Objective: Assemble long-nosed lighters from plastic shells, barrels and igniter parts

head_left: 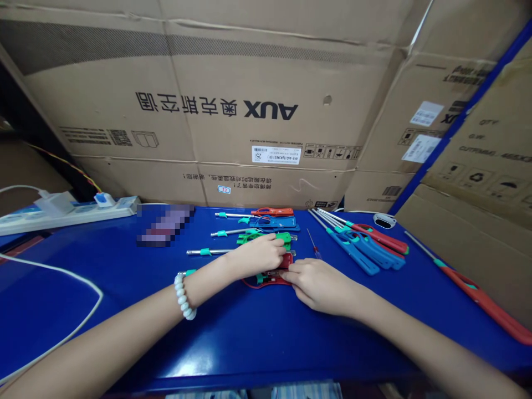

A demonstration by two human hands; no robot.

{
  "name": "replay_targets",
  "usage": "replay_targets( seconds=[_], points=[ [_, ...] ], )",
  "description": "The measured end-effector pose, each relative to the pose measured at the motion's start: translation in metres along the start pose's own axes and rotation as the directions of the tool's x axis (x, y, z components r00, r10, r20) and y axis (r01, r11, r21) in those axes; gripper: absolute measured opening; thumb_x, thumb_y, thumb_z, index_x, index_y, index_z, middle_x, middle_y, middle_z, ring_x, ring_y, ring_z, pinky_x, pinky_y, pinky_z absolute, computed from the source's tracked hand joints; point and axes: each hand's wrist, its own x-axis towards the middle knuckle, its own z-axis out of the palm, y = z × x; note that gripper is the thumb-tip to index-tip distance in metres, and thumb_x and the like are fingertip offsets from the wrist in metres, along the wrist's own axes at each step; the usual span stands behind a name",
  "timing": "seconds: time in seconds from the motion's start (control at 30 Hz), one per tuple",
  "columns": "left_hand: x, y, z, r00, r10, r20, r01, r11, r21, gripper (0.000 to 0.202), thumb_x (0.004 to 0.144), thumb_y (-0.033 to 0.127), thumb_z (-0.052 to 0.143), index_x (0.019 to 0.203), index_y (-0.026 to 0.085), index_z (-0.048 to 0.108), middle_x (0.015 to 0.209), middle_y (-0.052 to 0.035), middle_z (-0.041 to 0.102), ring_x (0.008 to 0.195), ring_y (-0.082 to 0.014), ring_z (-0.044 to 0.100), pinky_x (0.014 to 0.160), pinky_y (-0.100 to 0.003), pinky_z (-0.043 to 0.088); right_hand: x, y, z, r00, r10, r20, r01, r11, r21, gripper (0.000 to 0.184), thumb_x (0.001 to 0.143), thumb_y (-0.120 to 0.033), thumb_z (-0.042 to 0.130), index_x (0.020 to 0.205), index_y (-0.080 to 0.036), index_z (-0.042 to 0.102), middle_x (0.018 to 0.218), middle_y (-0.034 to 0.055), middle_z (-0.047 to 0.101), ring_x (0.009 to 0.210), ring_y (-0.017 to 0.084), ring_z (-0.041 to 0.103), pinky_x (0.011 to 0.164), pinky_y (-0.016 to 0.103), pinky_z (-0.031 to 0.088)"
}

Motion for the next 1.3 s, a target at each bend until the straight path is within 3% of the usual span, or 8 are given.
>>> replay_targets(
  seconds=[0.3, 0.97, 1.3],
  points=[
    [0.009, 0.007, -0.001, 0.995, 0.099, -0.008, -0.098, 0.992, 0.079, 0.016, 0.082, 0.013, 0.064, 0.067, 0.018, 0.064, 0.083, -0.0066, 0.068, 0.084, -0.0214, 0.055, 0.071, -0.033, 0.033, 0.0, -0.002, 0.001, 0.999, 0.002, 0.037, 0.0, 0.998, -0.068, 0.024, 0.084, -0.013, 0.047, 0.1, -0.012, 0.065, 0.091, 0.0101, 0.067, 0.084, 0.023, 0.063, 0.079, 0.035, 0.047],
    [0.02, 0.0, -0.005, 0.997, 0.077, 0.011, -0.078, 0.996, 0.045, 0.025, 0.072, 0.014, 0.074, 0.051, 0.017, 0.06, 0.062, -0.006, 0.068, 0.069, -0.0202, 0.058, 0.06, -0.032, 0.032, -0.001, -0.005, 0.0, 0.999, -0.005, 0.036, 0.008, 0.997, -0.077, 0.03, 0.086, -0.013, 0.044, 0.11, -0.01, 0.062, 0.096, 0.011, 0.068, 0.084, 0.023, 0.063, 0.076, 0.034, 0.044],
    [0.019, -0.009, -0.002, 0.991, 0.12, 0.064, -0.12, 0.993, -0.003, 0.017, 0.071, 0.019, 0.074, 0.058, 0.016, 0.065, 0.064, -0.0086, 0.068, 0.07, -0.0225, 0.06, 0.057, -0.032, 0.035, -0.002, -0.004, 0.002, 0.999, -0.02, 0.035, 0.023, 0.997, -0.079, 0.031, 0.088, -0.014, 0.043, 0.113, -0.01, 0.06, 0.093, 0.0109, 0.067, 0.082, 0.022, 0.062, 0.074, 0.034, 0.044]
  ],
)
